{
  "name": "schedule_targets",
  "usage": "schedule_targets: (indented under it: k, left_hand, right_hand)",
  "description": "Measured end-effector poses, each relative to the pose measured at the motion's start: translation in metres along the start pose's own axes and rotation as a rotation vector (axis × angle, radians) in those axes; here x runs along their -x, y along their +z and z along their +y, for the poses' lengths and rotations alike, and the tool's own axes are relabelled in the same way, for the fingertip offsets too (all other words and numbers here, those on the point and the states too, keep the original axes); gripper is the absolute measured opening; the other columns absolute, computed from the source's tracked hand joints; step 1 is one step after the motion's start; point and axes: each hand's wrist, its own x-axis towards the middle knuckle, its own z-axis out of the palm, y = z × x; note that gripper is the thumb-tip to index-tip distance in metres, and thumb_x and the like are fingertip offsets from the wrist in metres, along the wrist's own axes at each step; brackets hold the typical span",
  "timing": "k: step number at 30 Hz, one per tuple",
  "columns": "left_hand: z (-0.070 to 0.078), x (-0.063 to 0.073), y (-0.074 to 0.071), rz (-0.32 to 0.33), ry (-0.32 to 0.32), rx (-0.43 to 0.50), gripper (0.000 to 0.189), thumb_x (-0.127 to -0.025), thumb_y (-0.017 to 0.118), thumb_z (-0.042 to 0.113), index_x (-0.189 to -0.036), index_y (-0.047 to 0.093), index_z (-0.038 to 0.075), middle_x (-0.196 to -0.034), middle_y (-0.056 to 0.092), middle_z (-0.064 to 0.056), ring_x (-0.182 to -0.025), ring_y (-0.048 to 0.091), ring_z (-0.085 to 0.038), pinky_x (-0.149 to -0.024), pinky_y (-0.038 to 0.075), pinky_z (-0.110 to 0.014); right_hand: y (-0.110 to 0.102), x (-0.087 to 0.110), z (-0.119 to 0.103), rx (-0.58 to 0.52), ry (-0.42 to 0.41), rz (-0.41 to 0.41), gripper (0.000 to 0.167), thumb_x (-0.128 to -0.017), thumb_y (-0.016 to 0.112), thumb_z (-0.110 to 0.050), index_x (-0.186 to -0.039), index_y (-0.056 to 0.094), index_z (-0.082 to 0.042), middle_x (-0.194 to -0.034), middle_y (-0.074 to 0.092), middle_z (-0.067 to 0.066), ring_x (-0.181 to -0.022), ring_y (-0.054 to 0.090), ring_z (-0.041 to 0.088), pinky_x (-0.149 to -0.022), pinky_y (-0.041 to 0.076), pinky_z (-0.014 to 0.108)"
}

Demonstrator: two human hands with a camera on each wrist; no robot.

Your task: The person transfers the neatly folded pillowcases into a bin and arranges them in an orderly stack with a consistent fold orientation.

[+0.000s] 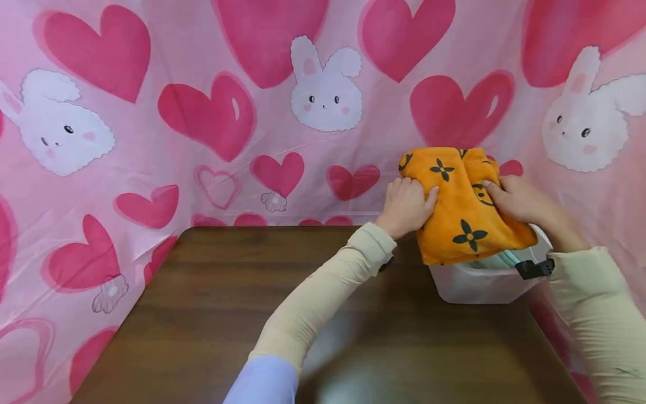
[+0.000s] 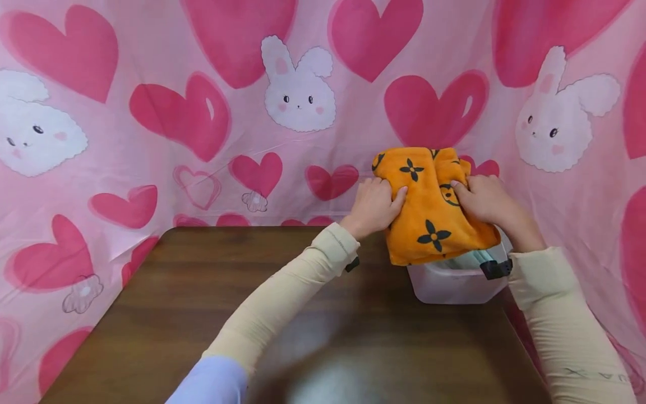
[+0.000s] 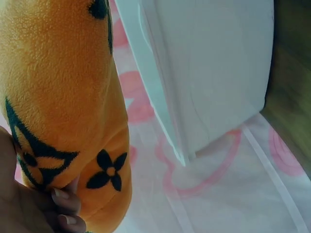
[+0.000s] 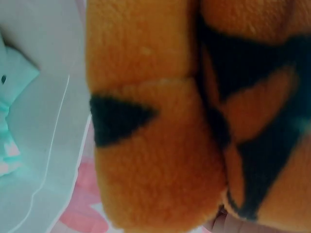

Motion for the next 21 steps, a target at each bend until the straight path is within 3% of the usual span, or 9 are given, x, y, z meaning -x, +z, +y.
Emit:
schedule_targets:
  k: [11,18,21]
  left_hand:
    - [0.025,-0.012,0.011,-0.051,-0.02,0.018,0.055,-0.108,0.03,0.05,-0.092,0.068,0.013,-0.097,0.065,-0.001,-0.094,0.055,-0.019,-0.082,0.046,-0.03]
    - [0.031,-0.016,0.025,-0.071,-0.007,0.149,0.055,-0.108,0.03,0.051,-0.085,0.061,0.013,-0.086,0.061,0.0,-0.085,0.057,-0.018,-0.078,0.049,-0.028]
    - [0.031,-0.015,0.036,-0.073,-0.005,0.209,0.054,-0.109,0.03,0.049,-0.082,0.06,0.013,-0.081,0.059,0.0,-0.08,0.059,-0.017,-0.073,0.05,-0.028]
  right_hand:
    - [-0.012,0.011,0.021,0.016,0.067,-0.043,0.06,-0.11,0.027,-0.041,-0.122,0.048,0.014,-0.085,0.056,0.018,-0.082,0.056,0.034,-0.069,0.046,0.037]
    - [-0.015,0.014,0.033,0.014,0.086,-0.05,0.061,-0.11,0.024,-0.04,-0.119,0.047,0.017,-0.085,0.057,0.02,-0.076,0.057,0.032,-0.065,0.046,0.036]
    - [-0.014,0.012,0.037,0.035,0.069,-0.026,0.061,-0.11,0.026,-0.036,-0.116,0.049,0.02,-0.09,0.057,0.027,-0.079,0.056,0.038,-0.07,0.047,0.044]
